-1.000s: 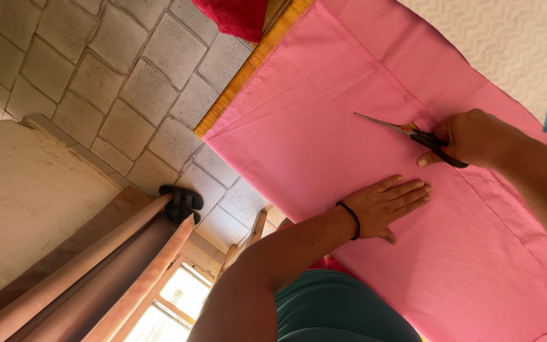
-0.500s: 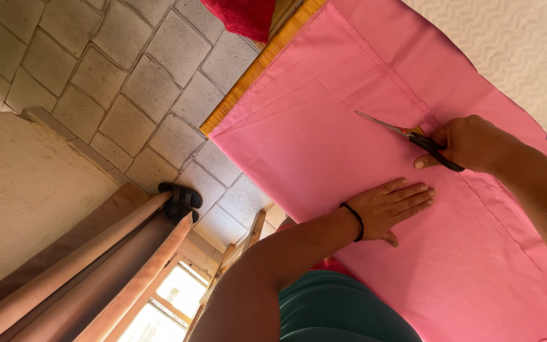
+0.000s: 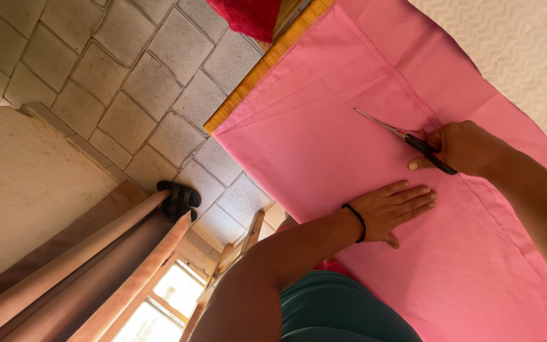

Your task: The person uses scissors to cut a large piece of pink fabric laid out on a wooden table. They cut along a straight line and then trim the edges of the fabric.

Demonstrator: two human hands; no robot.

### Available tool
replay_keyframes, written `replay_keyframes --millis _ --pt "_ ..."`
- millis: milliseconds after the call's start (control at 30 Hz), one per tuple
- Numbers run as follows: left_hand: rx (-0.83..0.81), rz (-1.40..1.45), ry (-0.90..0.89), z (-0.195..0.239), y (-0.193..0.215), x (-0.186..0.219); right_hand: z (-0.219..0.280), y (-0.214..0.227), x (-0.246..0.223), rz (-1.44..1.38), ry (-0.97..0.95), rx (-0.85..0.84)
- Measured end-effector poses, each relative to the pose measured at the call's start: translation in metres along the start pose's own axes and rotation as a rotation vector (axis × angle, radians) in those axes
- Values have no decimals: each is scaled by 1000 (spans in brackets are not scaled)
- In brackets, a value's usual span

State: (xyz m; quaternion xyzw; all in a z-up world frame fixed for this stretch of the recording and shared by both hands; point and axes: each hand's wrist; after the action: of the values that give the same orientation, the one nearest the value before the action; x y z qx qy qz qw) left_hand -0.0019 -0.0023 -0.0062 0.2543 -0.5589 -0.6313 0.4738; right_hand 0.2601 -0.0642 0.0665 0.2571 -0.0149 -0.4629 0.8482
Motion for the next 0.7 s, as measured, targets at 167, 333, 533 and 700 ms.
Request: replay_keyframes --millis 167,333,533,700 --pt "5 19 -6 1 0 -1 -1 -2 -2 -20 -29 -22" --pt "24 11 -2 2 -2 1 8 7 -29 8 -54 -42" --pt "1 22 -4 0 -1 -1 -4 -4 -18 7 -32 1" --pt "19 18 -2 -1 -5 0 -4 -4 -19 -103 -3 36"
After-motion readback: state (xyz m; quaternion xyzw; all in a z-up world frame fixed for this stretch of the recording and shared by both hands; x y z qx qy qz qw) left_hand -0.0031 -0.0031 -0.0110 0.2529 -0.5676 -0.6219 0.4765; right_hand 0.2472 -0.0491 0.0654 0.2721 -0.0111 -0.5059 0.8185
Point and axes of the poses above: each hand's wrist, its own z-axis away from the middle knuckle, its own y-axis out of the back of the hand, x = y × z, and after that the axes turned 7 degrees about y, right-handed
